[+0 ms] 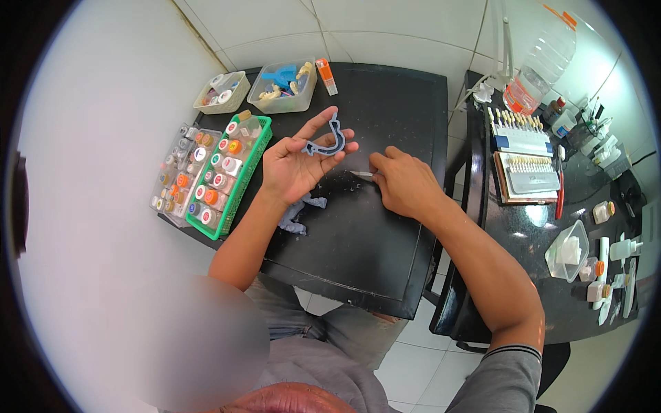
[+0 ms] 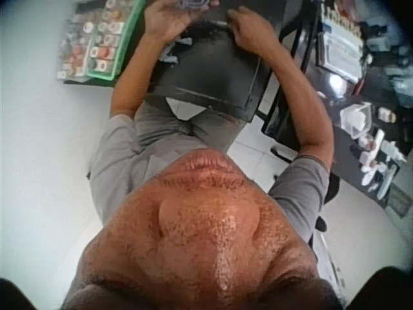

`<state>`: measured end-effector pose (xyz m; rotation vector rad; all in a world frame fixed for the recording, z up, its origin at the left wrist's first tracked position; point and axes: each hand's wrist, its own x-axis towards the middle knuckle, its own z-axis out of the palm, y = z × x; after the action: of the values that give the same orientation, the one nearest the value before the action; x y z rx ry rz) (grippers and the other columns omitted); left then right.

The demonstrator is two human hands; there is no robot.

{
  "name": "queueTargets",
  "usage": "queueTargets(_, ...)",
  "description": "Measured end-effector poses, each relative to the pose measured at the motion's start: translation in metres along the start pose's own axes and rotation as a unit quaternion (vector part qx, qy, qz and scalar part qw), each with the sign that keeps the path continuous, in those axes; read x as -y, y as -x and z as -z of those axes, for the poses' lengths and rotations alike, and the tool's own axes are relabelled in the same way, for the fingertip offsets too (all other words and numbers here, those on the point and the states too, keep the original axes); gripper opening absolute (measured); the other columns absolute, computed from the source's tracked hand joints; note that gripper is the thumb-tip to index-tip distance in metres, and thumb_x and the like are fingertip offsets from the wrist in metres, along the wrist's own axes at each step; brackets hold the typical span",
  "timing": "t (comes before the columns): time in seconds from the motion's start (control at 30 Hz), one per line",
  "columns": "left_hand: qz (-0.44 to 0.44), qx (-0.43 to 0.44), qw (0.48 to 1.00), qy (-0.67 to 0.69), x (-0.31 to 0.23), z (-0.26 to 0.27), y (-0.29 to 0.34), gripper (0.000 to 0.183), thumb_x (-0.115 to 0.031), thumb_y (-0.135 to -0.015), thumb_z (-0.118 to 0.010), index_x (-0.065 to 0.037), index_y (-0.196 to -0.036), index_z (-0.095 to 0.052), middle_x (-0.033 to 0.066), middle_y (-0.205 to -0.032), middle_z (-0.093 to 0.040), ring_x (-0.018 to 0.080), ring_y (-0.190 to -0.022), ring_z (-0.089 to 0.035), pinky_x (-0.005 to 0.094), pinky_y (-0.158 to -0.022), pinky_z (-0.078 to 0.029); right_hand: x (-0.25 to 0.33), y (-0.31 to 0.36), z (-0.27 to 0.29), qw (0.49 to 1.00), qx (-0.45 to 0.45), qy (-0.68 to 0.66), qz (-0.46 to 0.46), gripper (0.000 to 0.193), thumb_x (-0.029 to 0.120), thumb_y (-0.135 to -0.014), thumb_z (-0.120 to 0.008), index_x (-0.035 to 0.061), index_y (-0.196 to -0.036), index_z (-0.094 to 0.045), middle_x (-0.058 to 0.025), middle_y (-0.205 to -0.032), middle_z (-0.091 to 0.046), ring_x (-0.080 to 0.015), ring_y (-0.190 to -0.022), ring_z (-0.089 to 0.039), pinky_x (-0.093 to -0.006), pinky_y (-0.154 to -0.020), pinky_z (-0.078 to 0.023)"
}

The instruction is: The person uses a small metal tool to trim and smooth a gray dental mold held in the left hand. The person repeatedly scrapes and refines the mold's edges and inner surfaces, rotating it to access different areas. Small shavings accumulate on the black tabletop.

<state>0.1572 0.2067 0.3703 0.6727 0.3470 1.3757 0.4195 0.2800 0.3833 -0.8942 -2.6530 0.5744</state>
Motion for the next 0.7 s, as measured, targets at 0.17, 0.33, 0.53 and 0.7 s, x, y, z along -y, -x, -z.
queueTargets(0.17,-0.02,-0.009,0.999,-0.048,-0.05,0.075,-0.008,0.089,-0.014,-0.095,-0.058,0.0,-0.178,-0.027,0.0367,-0.161,-0.054,0.053,-0.151,-0.055,0.0547,-0.124,-0.053,0.005,-0.069,-0.044,1.0,0.026,-0.001,-0.008,0.011,0.014,-0.103,-0.073,0.0082,-0.112,-0.073,-0.0144,-0.106,-0.068,-0.0416,-0.098,-0.074,-0.0542,-0.086,-0.058)
queueTargets(0.33,-0.038,-0.019,0.997,-0.058,-0.094,0.116,-0.012,0.077,-0.016,-0.105,-0.055,-0.001,-0.176,-0.029,0.0362,-0.161,-0.053,0.0511,-0.151,-0.055,0.0548,-0.125,-0.052,0.019,-0.12,-0.065,0.998,0.049,0.028,-0.026,0.012,0.013,-0.101,-0.075,0.0077,-0.112,-0.072,-0.0143,-0.104,-0.068,-0.0409,-0.096,-0.073,-0.054,-0.082,-0.057)
queueTargets(0.53,-0.064,-0.075,0.987,-0.131,-0.107,0.146,-0.008,0.057,-0.01,-0.116,-0.049,-0.008,-0.169,-0.031,0.036,-0.158,-0.055,0.049,-0.152,-0.056,0.0552,-0.126,-0.052,0.036,-0.153,-0.085,0.992,-0.084,-0.087,-0.045,0.013,0.003,-0.1,-0.074,0.0054,-0.112,-0.07,-0.0153,-0.103,-0.068,-0.0371,-0.089,-0.073,-0.0471,-0.076,-0.057)
queueTargets(0.7,-0.055,-0.078,0.99,-0.105,-0.099,0.159,-0.011,0.054,-0.009,-0.117,-0.05,-0.009,-0.167,-0.031,0.0372,-0.156,-0.055,0.0507,-0.152,-0.055,0.0568,-0.127,-0.051,0.037,-0.156,-0.106,0.973,-0.151,-0.176,0.006,0.015,0.004,-0.1,-0.077,0.0042,-0.114,-0.071,-0.0146,-0.093,-0.072,-0.0352,-0.074,-0.072,-0.0421,-0.067,-0.057)
